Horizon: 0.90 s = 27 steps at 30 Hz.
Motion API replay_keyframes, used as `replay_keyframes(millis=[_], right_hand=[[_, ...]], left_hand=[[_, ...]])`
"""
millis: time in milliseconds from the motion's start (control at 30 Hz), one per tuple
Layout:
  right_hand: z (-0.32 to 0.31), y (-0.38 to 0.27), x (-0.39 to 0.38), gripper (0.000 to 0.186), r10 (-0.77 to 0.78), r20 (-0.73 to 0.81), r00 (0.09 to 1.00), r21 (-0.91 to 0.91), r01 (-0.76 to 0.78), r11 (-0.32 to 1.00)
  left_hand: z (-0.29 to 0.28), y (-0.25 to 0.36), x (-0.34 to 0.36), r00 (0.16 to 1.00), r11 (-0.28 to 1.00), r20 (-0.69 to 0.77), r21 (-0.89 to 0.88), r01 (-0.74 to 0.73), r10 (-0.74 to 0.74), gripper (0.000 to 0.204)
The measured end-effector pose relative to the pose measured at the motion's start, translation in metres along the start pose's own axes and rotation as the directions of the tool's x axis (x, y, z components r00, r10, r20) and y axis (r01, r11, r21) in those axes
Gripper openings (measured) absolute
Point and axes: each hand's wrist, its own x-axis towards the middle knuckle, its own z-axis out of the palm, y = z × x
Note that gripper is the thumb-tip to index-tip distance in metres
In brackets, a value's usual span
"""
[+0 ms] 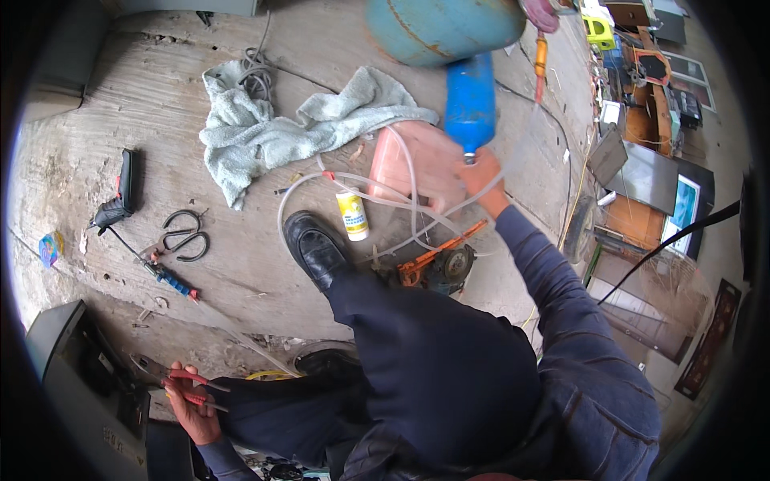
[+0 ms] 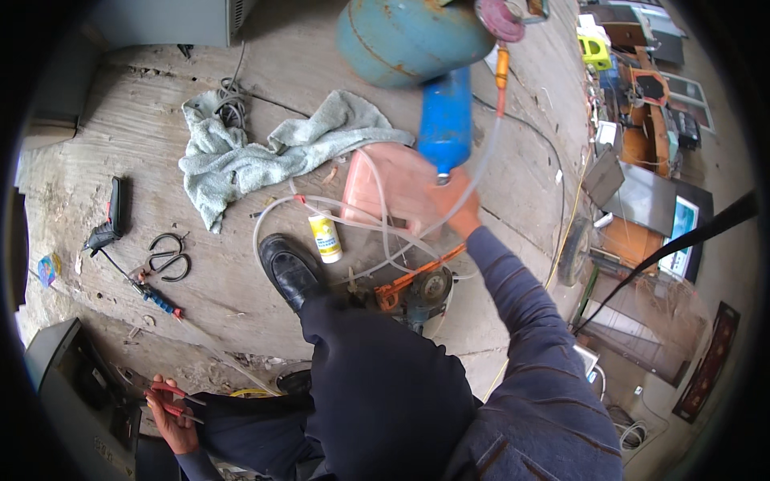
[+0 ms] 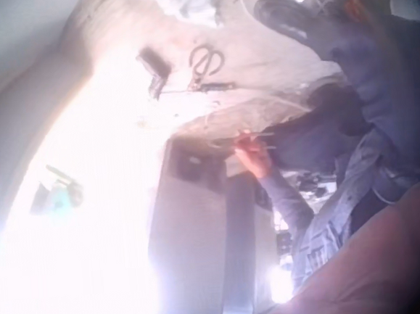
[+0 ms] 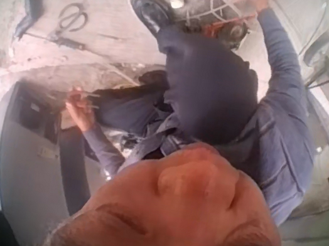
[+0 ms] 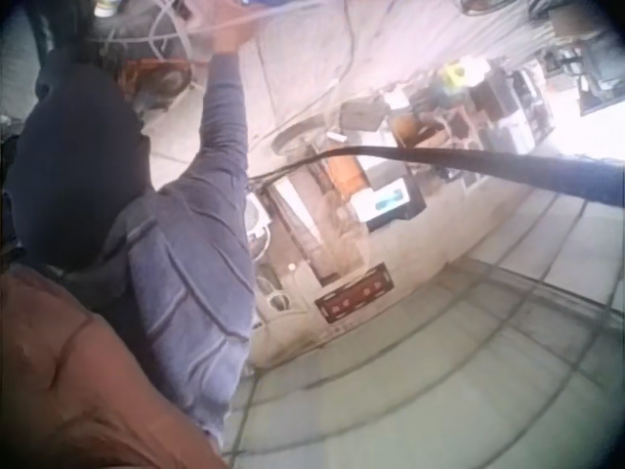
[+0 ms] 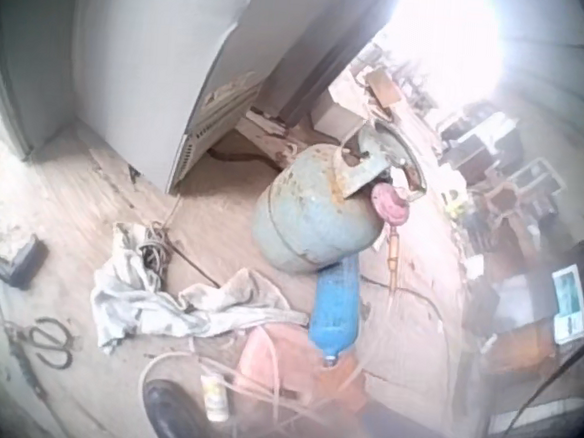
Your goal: The person sits on the floor and uses a blowtorch to heat a copper pipe connected to an appliance. They ignite the torch, apply the flame to the pipe joint, and use pliers to hold the pipe while heating it.
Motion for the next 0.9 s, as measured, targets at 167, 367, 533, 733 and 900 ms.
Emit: replay_keyframes(millis=[167, 367, 533, 733, 900], right_hand=[[0.005, -0.013, -0.035, 0.037, 0.007, 0.014, 1.0, 0.032, -0.008, 0.999], [-0.007, -0.02, -0.06, 0.038, -0.009, 0.02, 1.0, 0.233, 0.004, 0.972], [0.013, 0.006, -0.085, 0.042, 0.073, -0.374, 0.925, 0.344, 0.066, 0.937], [-0.016, 0.015, -0.097, 0.049, 0.171, 0.162, 0.972, 0.469, -0.228, 0.853], [-0.053, -0.009, -0.1, 0.05, 0.098, 0.746, 0.659, 0.5, -0.652, 0.57]], left_hand=[[-0.009, -0.008, -0.009, 0.998, 1.0, 0.062, 0.01, -0.014, 0.014, 0.055], [-0.019, -0.013, -0.024, 0.997, 1.0, 0.068, -0.008, -0.019, 0.02, 0.054], [-0.029, -0.015, -0.034, 0.996, 0.999, 0.087, -0.048, -0.005, 0.009, 0.053], [-0.026, -0.017, -0.029, 0.991, 0.998, 0.134, -0.058, -0.006, 0.013, 0.053], [-0.018, -0.015, -0.021, 0.99, 0.999, 0.139, -0.044, -0.012, 0.018, 0.052]])
